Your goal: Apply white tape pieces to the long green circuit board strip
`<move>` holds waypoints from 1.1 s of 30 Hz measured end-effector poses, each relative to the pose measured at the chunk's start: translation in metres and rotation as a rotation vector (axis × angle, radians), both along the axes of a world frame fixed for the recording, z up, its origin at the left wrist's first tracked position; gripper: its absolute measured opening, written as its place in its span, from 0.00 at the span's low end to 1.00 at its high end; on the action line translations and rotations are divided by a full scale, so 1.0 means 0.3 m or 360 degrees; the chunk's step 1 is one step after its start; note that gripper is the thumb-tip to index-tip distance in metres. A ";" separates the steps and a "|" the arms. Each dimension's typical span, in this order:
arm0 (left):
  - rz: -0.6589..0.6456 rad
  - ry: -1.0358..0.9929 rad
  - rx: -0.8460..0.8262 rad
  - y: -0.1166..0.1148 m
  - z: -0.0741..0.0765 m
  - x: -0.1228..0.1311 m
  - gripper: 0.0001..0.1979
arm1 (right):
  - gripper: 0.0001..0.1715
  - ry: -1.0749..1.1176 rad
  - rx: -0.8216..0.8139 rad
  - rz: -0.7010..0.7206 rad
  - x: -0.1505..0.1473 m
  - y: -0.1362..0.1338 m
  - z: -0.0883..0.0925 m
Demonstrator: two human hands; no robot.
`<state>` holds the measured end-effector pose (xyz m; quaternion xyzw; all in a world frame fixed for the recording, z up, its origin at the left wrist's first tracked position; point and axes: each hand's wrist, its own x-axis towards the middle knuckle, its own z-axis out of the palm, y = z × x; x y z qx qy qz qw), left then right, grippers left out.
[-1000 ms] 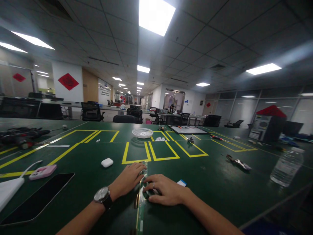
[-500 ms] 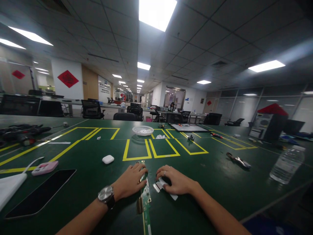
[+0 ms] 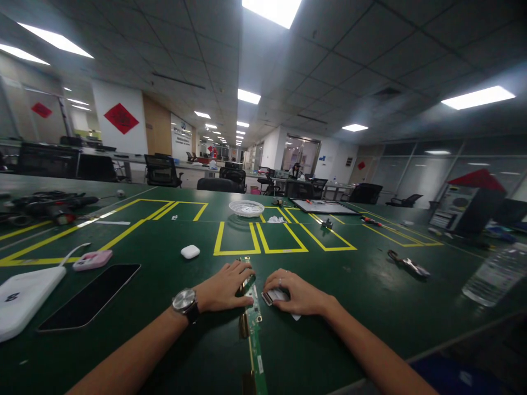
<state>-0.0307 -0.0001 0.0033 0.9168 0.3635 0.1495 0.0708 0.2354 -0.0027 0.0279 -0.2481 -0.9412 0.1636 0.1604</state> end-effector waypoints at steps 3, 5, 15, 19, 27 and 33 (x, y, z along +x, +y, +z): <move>0.0018 0.0024 0.0013 -0.008 0.001 0.011 0.30 | 0.15 0.0008 0.0072 -0.0084 -0.013 0.001 -0.015; 0.0024 0.0031 0.0033 -0.012 -0.001 0.017 0.29 | 0.14 -0.0005 0.0140 -0.0157 -0.019 0.000 -0.024; 0.0051 0.0045 0.0083 -0.013 -0.019 0.029 0.29 | 0.08 -0.0026 0.0240 -0.0324 -0.051 -0.005 -0.052; 0.0055 0.0004 0.0086 -0.015 -0.020 0.034 0.29 | 0.07 -0.0006 0.0228 -0.0329 -0.052 -0.003 -0.062; -0.0029 -0.0068 -0.0080 -0.018 -0.010 0.041 0.31 | 0.05 0.0129 0.0138 -0.0180 -0.046 0.004 -0.061; -0.0021 0.0042 -0.0167 -0.013 -0.008 0.044 0.36 | 0.04 0.0182 0.0117 -0.0077 -0.043 0.007 -0.049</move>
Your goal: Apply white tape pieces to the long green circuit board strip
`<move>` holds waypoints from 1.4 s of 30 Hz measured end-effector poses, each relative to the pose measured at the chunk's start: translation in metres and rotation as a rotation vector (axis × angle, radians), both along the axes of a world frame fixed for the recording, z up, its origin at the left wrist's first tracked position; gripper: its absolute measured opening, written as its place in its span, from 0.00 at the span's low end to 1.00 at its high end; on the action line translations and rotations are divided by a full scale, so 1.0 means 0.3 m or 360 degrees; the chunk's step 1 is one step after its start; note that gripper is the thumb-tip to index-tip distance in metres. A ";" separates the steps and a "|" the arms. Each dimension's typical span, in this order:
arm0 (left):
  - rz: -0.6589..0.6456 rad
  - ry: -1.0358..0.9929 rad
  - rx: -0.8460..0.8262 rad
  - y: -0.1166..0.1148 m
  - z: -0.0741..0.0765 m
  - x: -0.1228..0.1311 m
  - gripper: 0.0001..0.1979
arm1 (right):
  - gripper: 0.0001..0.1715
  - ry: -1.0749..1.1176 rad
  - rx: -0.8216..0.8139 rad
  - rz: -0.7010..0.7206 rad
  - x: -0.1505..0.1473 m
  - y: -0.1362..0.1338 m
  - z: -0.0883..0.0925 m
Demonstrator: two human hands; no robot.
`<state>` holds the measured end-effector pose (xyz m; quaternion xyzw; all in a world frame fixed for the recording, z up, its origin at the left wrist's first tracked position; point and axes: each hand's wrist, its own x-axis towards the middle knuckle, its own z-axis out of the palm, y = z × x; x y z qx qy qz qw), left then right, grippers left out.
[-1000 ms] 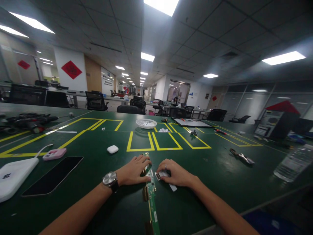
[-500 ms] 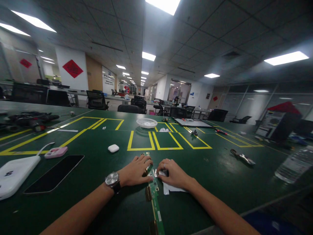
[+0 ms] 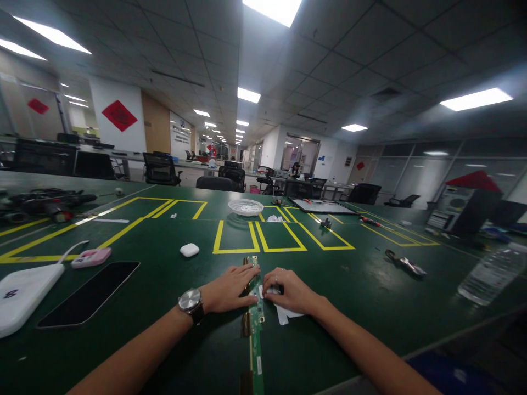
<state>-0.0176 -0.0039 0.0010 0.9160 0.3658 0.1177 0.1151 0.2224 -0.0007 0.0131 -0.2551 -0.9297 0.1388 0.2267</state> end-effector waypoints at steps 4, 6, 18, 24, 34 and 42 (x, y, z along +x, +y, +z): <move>0.0002 -0.0001 -0.0003 -0.005 0.002 0.003 0.36 | 0.03 0.0020 -0.0019 0.0012 0.002 0.000 -0.002; 0.0008 -0.0021 -0.0021 -0.008 0.003 0.002 0.36 | 0.03 0.0024 -0.0021 0.0006 0.003 0.000 -0.007; 0.0203 -0.0467 -0.0101 0.018 0.035 -0.021 0.30 | 0.18 -0.0156 0.0170 0.0237 -0.036 -0.020 0.014; 0.0281 -0.0559 0.0181 0.050 0.031 -0.041 0.24 | 0.21 -0.0343 0.0242 -0.0187 0.032 0.049 0.016; 0.0183 -0.0187 0.0498 0.039 0.006 -0.030 0.20 | 0.27 -0.0583 0.0185 -0.1325 0.132 0.121 -0.028; 0.0078 -0.0047 0.0552 0.018 -0.034 0.001 0.17 | 0.27 -0.0564 0.0195 -0.1531 0.155 0.155 -0.042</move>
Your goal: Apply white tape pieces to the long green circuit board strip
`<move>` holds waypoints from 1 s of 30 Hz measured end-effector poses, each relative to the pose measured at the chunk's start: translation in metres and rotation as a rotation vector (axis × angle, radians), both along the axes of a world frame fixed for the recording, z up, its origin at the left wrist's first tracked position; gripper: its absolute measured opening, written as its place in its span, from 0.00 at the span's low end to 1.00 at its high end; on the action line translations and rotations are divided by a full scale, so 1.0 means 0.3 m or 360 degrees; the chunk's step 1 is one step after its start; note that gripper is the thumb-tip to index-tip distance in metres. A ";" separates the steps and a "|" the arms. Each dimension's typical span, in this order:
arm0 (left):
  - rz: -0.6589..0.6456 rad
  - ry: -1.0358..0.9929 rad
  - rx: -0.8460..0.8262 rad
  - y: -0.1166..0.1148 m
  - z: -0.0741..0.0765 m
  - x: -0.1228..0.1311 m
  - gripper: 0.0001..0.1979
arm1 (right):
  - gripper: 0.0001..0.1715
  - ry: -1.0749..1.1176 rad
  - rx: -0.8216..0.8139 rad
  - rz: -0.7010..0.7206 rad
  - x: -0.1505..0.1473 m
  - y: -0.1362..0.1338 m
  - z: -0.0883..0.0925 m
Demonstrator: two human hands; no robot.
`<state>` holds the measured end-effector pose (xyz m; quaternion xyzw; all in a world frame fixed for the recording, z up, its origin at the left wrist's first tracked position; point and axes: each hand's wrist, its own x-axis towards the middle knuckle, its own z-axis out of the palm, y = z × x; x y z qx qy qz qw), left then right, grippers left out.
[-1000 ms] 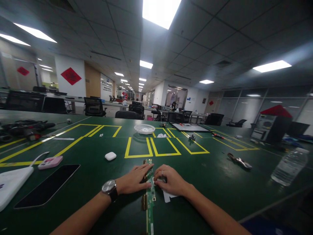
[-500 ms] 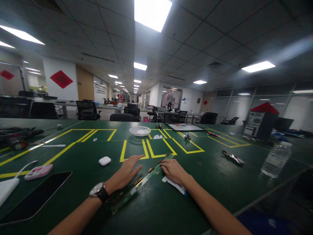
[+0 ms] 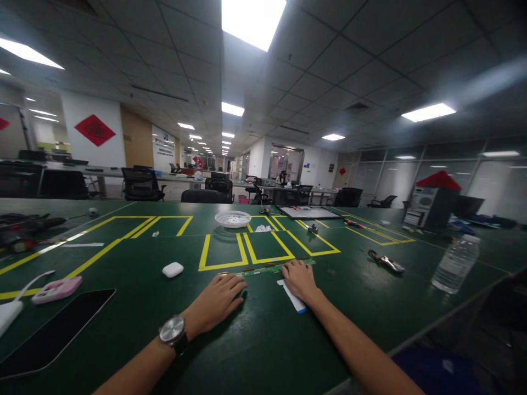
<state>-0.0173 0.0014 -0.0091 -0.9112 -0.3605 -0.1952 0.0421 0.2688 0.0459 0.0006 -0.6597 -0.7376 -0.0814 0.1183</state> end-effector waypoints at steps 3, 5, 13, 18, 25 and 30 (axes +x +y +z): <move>0.0030 0.0006 -0.0008 -0.007 0.006 0.007 0.16 | 0.27 0.0015 0.0003 -0.0094 0.016 0.016 -0.006; 0.0026 0.0003 -0.0028 -0.010 0.009 0.009 0.15 | 0.27 0.0018 -0.0004 -0.0113 0.021 0.023 -0.011; 0.0048 0.0023 -0.0127 -0.012 0.003 0.013 0.14 | 0.27 0.0042 -0.0042 -0.0087 0.024 0.025 -0.024; 0.0039 0.0001 -0.0128 -0.009 -0.001 0.011 0.14 | 0.27 0.0041 -0.0054 -0.0092 0.027 0.031 -0.034; 0.0030 -0.0014 -0.0129 -0.007 -0.004 0.010 0.15 | 0.29 0.0092 -0.0122 -0.0085 0.029 0.016 -0.035; 0.0026 -0.0024 -0.0135 -0.001 -0.013 0.008 0.15 | 0.29 0.0214 -0.0134 -0.0086 0.034 0.014 -0.022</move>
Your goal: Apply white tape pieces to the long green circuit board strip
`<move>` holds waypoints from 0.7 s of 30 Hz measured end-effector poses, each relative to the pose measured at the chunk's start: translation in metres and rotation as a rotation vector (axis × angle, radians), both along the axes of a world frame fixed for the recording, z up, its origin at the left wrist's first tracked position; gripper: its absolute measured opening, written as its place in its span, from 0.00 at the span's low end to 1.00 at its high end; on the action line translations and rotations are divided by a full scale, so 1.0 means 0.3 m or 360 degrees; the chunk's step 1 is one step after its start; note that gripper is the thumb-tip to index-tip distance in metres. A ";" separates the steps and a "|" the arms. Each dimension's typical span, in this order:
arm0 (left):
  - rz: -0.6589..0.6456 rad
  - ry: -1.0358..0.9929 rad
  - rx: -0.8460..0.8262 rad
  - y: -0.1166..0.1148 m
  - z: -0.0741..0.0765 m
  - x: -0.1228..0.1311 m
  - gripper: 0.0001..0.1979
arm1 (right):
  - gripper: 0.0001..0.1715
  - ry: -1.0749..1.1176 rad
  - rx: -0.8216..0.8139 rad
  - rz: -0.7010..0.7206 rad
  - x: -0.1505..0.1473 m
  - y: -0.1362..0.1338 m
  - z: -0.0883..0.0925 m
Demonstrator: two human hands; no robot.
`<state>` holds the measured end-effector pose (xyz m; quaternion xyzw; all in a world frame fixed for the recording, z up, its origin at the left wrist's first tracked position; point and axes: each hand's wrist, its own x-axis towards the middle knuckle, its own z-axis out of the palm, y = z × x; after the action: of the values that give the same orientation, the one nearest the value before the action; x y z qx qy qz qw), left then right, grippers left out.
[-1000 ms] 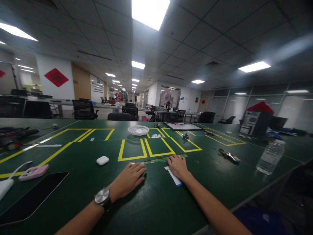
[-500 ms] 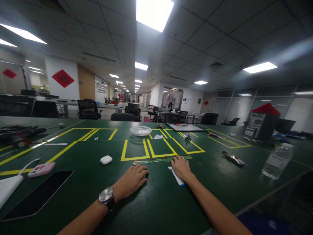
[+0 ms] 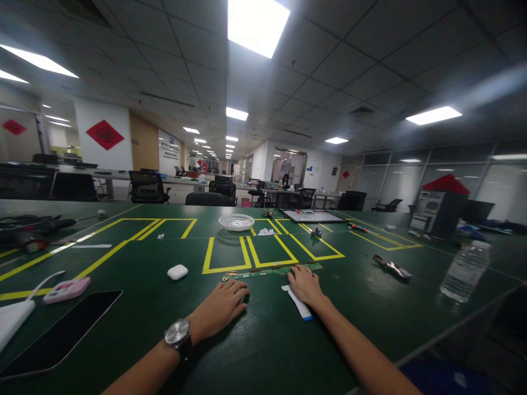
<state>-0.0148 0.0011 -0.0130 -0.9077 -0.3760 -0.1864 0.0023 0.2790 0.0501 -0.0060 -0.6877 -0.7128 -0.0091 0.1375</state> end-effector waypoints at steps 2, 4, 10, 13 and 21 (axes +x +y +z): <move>0.0001 0.0007 -0.0004 0.002 -0.003 0.000 0.15 | 0.28 0.0043 0.0045 -0.0020 0.009 0.002 0.012; 0.0002 0.0010 -0.0006 0.002 -0.004 0.000 0.14 | 0.26 0.0034 0.0145 -0.0062 0.019 -0.001 0.027; 0.0007 0.0018 -0.0013 -0.002 0.002 0.000 0.15 | 0.19 -0.0191 0.0088 0.0062 0.012 -0.054 0.068; 0.0007 0.0015 -0.0009 -0.002 0.004 0.000 0.15 | 0.16 -0.0319 0.0098 0.0365 -0.024 -0.089 0.077; 0.0013 0.0020 -0.0028 -0.008 0.016 0.003 0.15 | 0.15 -0.0193 0.0072 0.1198 -0.100 -0.149 0.089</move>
<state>-0.0138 -0.0014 -0.0083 -0.9073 -0.3812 -0.1773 -0.0025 0.2489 0.0054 0.0205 -0.3729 -0.9220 -0.0144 0.1038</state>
